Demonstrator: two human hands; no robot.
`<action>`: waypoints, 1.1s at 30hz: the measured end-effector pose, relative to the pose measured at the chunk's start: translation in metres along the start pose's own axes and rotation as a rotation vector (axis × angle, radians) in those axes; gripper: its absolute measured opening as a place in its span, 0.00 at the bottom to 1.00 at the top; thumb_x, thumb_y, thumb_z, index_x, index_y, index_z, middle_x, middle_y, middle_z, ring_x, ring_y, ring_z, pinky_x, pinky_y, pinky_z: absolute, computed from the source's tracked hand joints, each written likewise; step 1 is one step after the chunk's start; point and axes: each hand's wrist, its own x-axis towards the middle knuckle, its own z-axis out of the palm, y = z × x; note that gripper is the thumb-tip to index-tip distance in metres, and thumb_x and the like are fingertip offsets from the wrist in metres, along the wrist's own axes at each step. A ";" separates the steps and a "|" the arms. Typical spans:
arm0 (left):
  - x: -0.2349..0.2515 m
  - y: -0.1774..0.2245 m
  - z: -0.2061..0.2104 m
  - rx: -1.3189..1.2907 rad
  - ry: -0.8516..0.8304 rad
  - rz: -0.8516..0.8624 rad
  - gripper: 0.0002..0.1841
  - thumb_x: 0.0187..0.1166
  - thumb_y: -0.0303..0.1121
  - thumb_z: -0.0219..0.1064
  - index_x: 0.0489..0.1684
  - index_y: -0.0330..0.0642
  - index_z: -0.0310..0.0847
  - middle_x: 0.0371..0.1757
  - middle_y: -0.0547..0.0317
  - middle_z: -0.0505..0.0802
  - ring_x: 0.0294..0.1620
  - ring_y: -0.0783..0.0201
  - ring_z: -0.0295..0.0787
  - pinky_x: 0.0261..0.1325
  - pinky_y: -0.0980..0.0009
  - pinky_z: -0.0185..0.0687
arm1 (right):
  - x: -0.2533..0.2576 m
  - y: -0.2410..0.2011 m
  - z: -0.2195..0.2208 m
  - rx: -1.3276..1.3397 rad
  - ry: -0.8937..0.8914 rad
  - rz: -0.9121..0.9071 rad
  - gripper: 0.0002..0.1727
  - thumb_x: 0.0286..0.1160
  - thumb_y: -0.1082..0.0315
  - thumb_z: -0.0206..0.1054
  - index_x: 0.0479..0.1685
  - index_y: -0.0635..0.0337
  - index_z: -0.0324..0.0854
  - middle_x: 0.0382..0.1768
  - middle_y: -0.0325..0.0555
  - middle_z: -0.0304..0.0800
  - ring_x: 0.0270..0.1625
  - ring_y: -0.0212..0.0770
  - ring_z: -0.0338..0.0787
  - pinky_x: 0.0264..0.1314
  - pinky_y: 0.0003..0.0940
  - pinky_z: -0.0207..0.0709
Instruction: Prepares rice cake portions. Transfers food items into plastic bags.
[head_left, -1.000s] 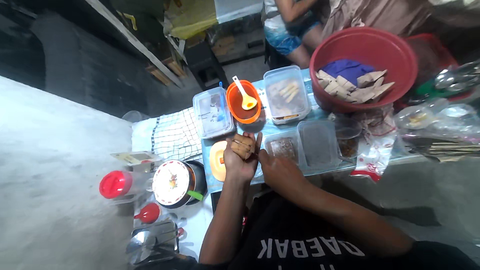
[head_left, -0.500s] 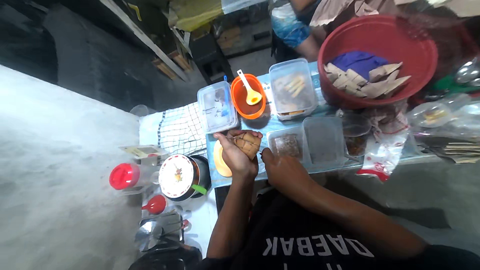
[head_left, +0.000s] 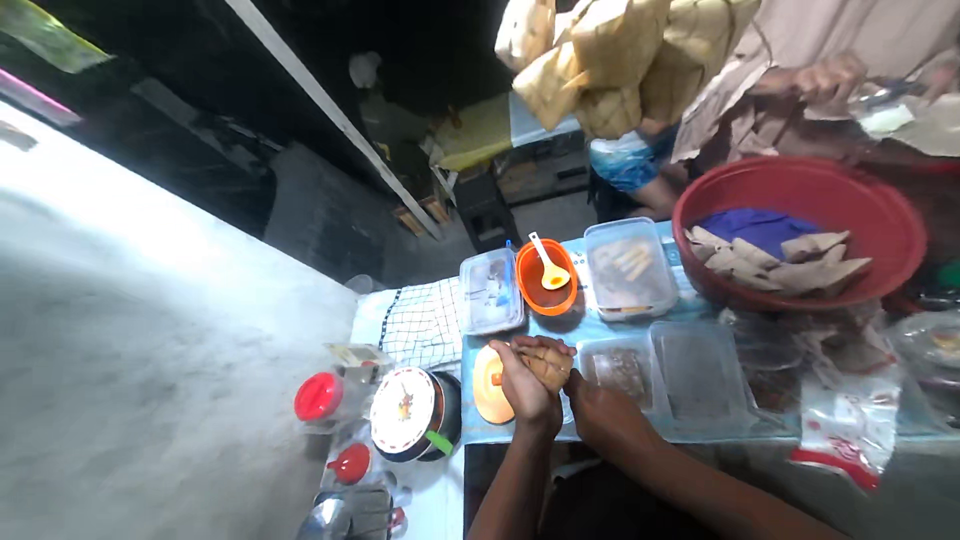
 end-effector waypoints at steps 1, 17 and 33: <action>0.000 0.000 -0.001 -0.011 -0.006 0.006 0.43 0.88 0.64 0.17 0.32 0.42 0.76 0.26 0.51 0.92 0.33 0.51 0.95 0.42 0.57 0.94 | 0.002 0.001 0.000 0.003 -0.009 -0.008 0.15 0.87 0.67 0.52 0.65 0.62 0.76 0.41 0.55 0.93 0.39 0.58 0.96 0.41 0.53 0.88; -0.010 -0.042 -0.048 0.062 -0.024 -0.079 0.34 0.83 0.40 0.65 0.81 0.34 0.51 0.56 0.40 0.88 0.50 0.48 0.94 0.57 0.53 0.91 | 0.009 0.016 0.019 -0.032 -0.134 0.110 0.18 0.89 0.66 0.51 0.70 0.58 0.77 0.50 0.58 0.94 0.48 0.62 0.96 0.49 0.59 0.87; -0.018 -0.023 -0.082 -0.092 0.170 -0.363 0.26 0.94 0.51 0.46 0.70 0.36 0.74 0.59 0.40 0.89 0.58 0.49 0.90 0.62 0.55 0.86 | 0.033 0.043 0.023 0.436 -0.339 -0.060 0.23 0.96 0.57 0.45 0.54 0.61 0.86 0.36 0.51 0.89 0.39 0.49 0.89 0.51 0.52 0.83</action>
